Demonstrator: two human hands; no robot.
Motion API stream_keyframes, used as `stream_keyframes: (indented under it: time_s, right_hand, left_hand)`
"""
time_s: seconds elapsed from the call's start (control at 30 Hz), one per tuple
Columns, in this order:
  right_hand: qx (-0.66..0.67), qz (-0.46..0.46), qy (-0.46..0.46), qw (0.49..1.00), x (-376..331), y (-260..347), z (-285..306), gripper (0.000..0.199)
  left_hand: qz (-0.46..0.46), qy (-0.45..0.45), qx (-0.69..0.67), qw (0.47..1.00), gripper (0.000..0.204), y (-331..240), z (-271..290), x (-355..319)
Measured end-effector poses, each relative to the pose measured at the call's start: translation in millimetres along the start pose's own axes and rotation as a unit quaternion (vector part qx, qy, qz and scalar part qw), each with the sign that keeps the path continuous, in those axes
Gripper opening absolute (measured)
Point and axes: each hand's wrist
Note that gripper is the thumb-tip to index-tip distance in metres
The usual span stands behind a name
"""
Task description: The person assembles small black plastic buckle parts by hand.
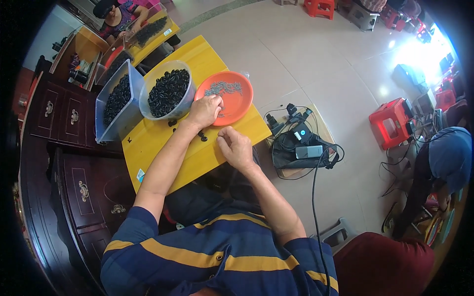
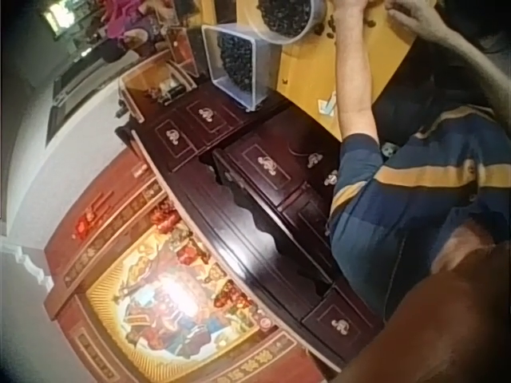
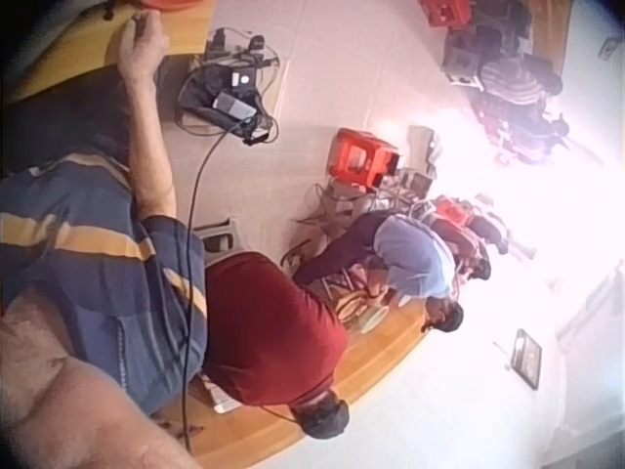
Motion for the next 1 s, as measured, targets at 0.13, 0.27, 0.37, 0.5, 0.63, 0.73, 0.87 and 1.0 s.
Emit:
stream_keyframes:
  time_s: [0.13,0.27,0.37,0.5,0.63,0.73,0.87,1.0]
  right_hand:
    - [-0.001,0.018,-0.011,1.000,0,2,-2,0.009]
    - [0.000,0.008,0.007,1.000,0,4,-2,0.010]
    - [0.000,0.004,0.005,1.000,0,0,-1,0.008]
    - [0.012,-0.016,0.004,1.000,1,-1,-1,0.013]
    - [0.101,-0.091,0.003,0.991,5,3,-1,0.013]
    - [0.124,-0.112,-0.001,0.986,7,0,-2,0.013]
    - [0.133,-0.113,0.007,0.985,8,-4,-2,0.012]
    - [0.174,-0.155,0.031,0.972,9,-1,3,0.012]
  left_hand:
    - [-0.016,-0.002,0.015,1.000,0.012,0,3,2]
    - [-0.016,0.015,0.037,0.999,0.013,1,7,5]
    - [-0.022,0.023,0.060,0.998,0.016,-1,9,5]
    - [-0.001,-0.056,-0.009,0.998,0.019,-2,16,-6]
    - [0.015,-0.117,-0.069,0.991,0.018,-4,11,-16]
    - [0.029,-0.132,-0.108,0.985,0.015,0,4,-20]
    - [0.025,-0.171,-0.164,0.971,0.014,-2,4,-24]
    - [0.017,-0.181,-0.187,0.965,0.010,-3,8,-26]
Point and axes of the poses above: each hand's wrist, its own x-axis towards the middle knuckle, its own z-axis out of the back of the hand, y = z × x, and after that the axes turned 3 degrees about x, right-handed
